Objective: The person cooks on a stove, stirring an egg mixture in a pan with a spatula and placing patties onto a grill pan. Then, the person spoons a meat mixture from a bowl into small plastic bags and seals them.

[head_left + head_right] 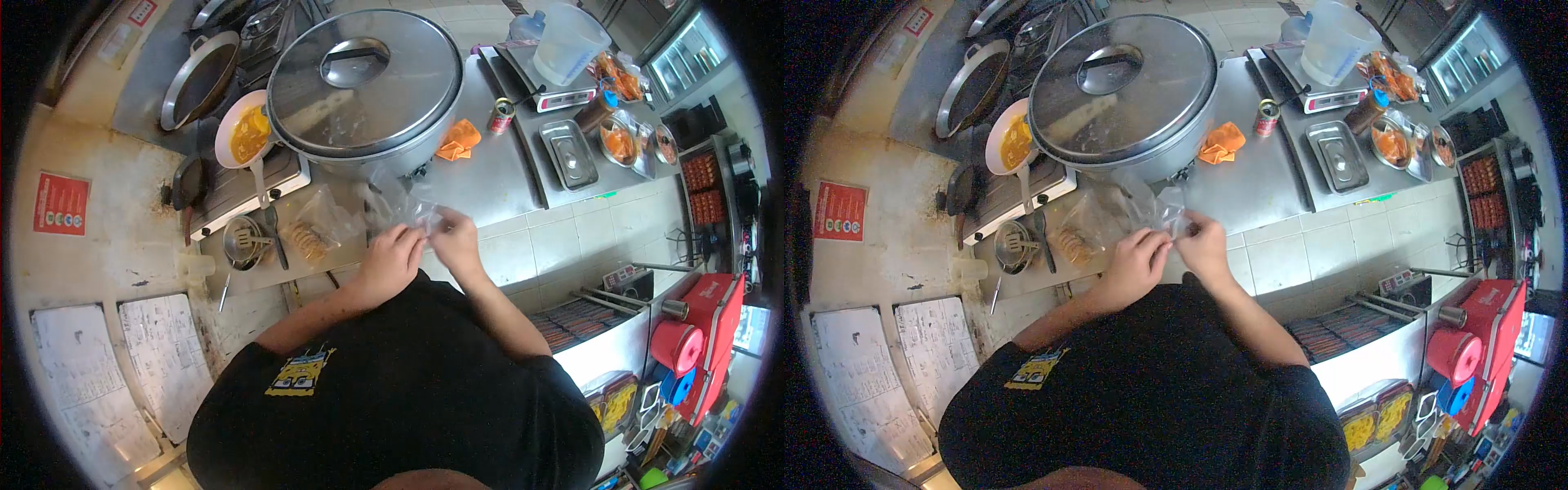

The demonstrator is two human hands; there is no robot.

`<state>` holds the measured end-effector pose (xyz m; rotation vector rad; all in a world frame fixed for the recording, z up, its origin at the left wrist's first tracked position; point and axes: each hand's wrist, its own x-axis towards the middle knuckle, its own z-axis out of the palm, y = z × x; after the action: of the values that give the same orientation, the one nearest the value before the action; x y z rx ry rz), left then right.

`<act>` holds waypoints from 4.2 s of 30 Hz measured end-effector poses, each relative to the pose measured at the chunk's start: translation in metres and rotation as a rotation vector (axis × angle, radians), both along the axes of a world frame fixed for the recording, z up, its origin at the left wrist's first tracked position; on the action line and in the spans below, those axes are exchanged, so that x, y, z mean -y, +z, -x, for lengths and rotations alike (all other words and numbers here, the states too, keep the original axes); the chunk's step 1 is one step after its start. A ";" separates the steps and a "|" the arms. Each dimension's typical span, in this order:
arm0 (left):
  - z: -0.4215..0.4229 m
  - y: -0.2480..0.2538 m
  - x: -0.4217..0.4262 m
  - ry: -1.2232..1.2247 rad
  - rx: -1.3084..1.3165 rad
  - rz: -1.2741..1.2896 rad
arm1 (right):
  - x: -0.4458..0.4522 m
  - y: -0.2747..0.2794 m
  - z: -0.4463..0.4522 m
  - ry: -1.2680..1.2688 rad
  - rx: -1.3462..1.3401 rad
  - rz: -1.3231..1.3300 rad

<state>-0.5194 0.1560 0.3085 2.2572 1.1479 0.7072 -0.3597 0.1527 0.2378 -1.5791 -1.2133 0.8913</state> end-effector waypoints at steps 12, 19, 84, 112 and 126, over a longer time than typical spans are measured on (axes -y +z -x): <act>-0.009 -0.014 0.000 0.020 0.062 0.104 | -0.009 0.013 -0.012 -0.162 -1.508 0.461; -0.016 -0.041 -0.001 -0.075 0.139 0.206 | -0.005 -0.071 -0.009 -0.152 -1.164 0.301; 0.144 -0.142 -0.003 0.200 0.390 0.913 | -0.070 -0.206 0.156 0.554 -0.848 0.534; 0.371 -0.378 -0.025 0.756 0.718 1.017 | -0.135 -0.258 0.288 0.042 -0.811 0.916; 0.356 -0.277 0.004 0.209 1.555 1.524 | -0.055 -0.045 0.289 0.485 -0.574 0.427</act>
<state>-0.8753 0.1521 0.0320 0.0508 0.5543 0.8435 -0.6484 0.2079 0.1932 -1.2027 -1.0302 1.8706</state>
